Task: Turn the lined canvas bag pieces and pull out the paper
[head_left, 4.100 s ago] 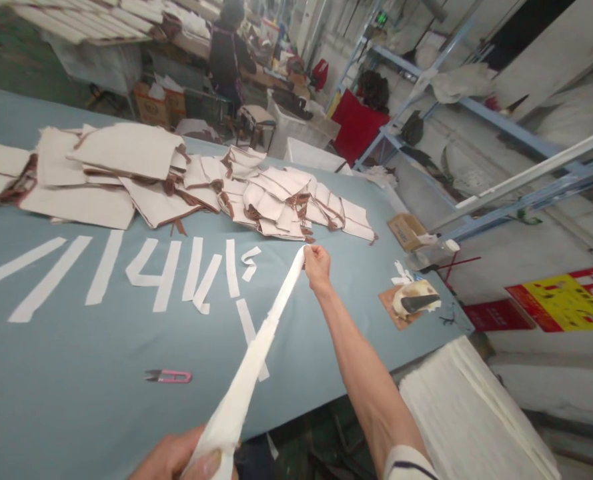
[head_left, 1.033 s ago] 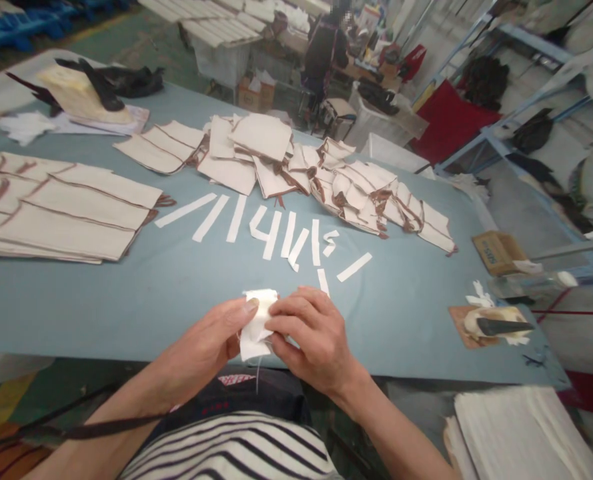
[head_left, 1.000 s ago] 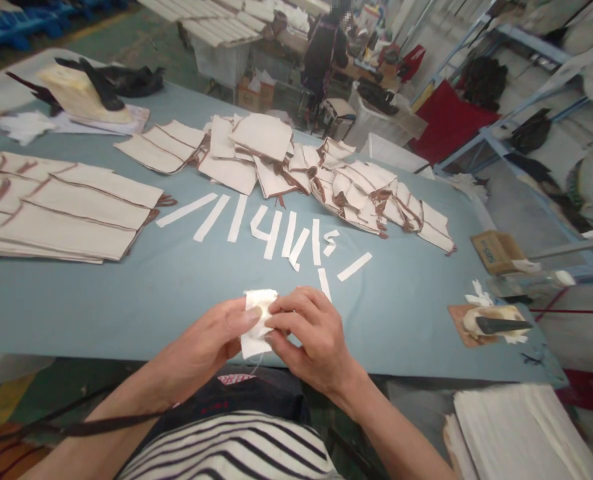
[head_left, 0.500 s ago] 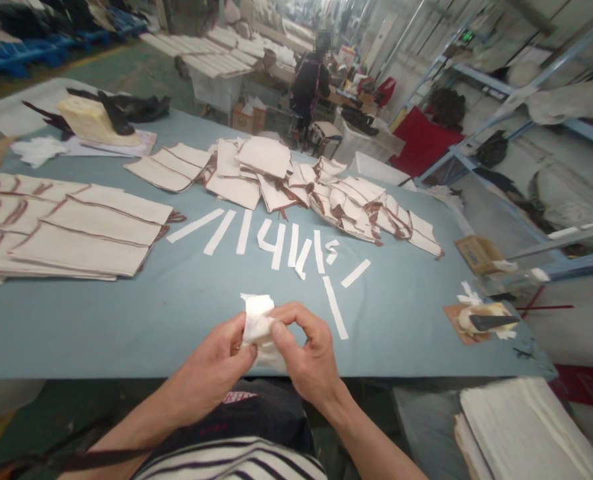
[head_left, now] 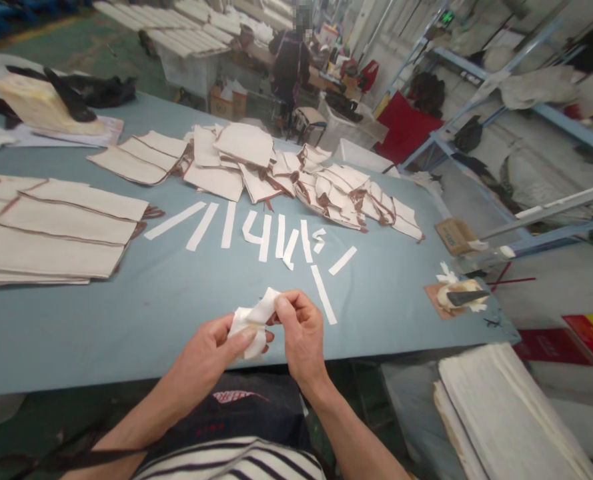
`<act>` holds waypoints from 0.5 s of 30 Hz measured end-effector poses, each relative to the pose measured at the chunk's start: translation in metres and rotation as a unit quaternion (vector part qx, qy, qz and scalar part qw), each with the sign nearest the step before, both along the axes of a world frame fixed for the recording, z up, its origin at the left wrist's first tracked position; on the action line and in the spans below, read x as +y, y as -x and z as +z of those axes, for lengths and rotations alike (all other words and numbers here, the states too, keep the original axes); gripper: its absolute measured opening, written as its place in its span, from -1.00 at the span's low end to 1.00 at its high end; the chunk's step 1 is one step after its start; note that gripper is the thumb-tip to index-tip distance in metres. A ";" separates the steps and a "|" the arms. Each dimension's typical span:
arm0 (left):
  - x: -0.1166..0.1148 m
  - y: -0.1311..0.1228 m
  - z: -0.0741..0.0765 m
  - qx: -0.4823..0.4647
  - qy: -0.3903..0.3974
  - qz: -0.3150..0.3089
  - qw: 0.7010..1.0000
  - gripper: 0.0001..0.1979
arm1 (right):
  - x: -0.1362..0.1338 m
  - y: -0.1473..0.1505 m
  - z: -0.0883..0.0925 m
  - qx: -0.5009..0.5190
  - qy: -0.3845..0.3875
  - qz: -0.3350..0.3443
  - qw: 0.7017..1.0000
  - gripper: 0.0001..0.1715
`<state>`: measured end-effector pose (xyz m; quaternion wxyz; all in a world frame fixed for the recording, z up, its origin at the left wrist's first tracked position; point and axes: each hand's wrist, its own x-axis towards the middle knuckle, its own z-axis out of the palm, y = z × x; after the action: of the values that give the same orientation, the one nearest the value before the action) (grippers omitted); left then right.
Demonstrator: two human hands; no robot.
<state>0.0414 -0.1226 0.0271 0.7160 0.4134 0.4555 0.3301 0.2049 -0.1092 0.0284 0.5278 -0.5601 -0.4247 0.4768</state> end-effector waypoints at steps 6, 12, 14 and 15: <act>0.002 -0.045 -0.008 0.126 -0.098 -0.046 0.986 -0.57 | 0.030 -0.037 -0.021 0.086 0.021 -0.142 0.986 -0.60; -0.001 -0.101 -0.020 0.130 -0.107 -0.186 0.968 -0.43 | 0.097 -0.134 -0.035 0.111 0.019 -0.242 0.964 -0.59; 0.000 -0.119 -0.021 0.131 -0.091 -0.192 0.968 -0.45 | 0.125 -0.176 -0.037 0.102 0.023 -0.266 0.958 -0.58; 0.001 -0.127 -0.022 0.134 -0.085 -0.190 0.969 -0.48 | 0.140 -0.197 -0.039 0.095 0.029 -0.273 0.957 -0.60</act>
<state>0.1686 -0.1218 0.0055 0.6600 0.5925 0.4306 0.1669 0.4015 0.0312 -0.0105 0.6595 -0.6217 -0.1895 0.3777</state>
